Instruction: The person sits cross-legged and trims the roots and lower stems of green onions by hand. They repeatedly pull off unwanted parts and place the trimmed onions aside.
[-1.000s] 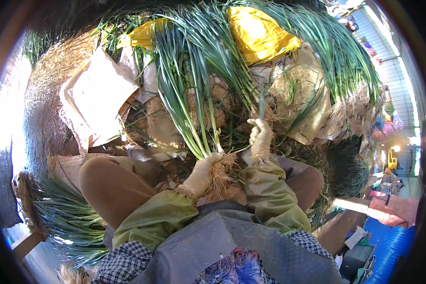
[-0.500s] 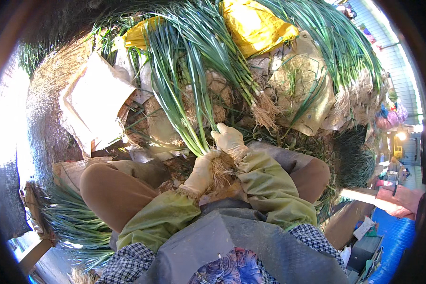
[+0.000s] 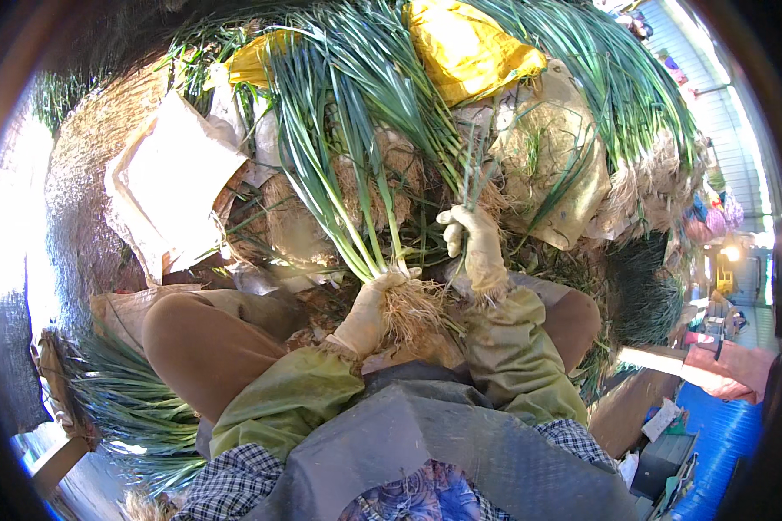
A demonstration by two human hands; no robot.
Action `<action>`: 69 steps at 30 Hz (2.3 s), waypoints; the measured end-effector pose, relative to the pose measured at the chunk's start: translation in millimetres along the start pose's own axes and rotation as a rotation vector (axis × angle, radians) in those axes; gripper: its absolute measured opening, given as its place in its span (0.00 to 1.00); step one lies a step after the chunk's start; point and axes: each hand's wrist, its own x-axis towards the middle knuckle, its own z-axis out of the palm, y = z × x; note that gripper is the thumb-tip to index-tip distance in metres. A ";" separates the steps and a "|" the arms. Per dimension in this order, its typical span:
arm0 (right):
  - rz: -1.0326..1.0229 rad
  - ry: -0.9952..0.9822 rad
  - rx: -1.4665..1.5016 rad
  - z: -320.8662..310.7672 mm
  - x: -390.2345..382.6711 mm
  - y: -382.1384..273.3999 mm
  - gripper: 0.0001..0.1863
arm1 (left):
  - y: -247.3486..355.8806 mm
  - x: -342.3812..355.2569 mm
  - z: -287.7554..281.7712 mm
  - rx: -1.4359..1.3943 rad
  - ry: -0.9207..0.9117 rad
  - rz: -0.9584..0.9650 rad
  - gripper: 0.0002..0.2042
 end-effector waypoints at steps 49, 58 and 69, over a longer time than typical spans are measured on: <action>-0.183 -0.209 0.338 48.6 38.7 -3.7 0.14 | 3.4 -18.3 28.8 -0.133 -0.384 0.169 0.20; 0.393 -0.501 0.157 20.2 3.6 -15.6 0.08 | 8.3 -12.8 15.6 -0.206 -0.006 0.090 0.09; 0.307 -0.289 -0.244 -5.7 -24.8 -15.1 0.13 | 6.6 -9.7 18.1 -0.231 -0.149 0.059 0.11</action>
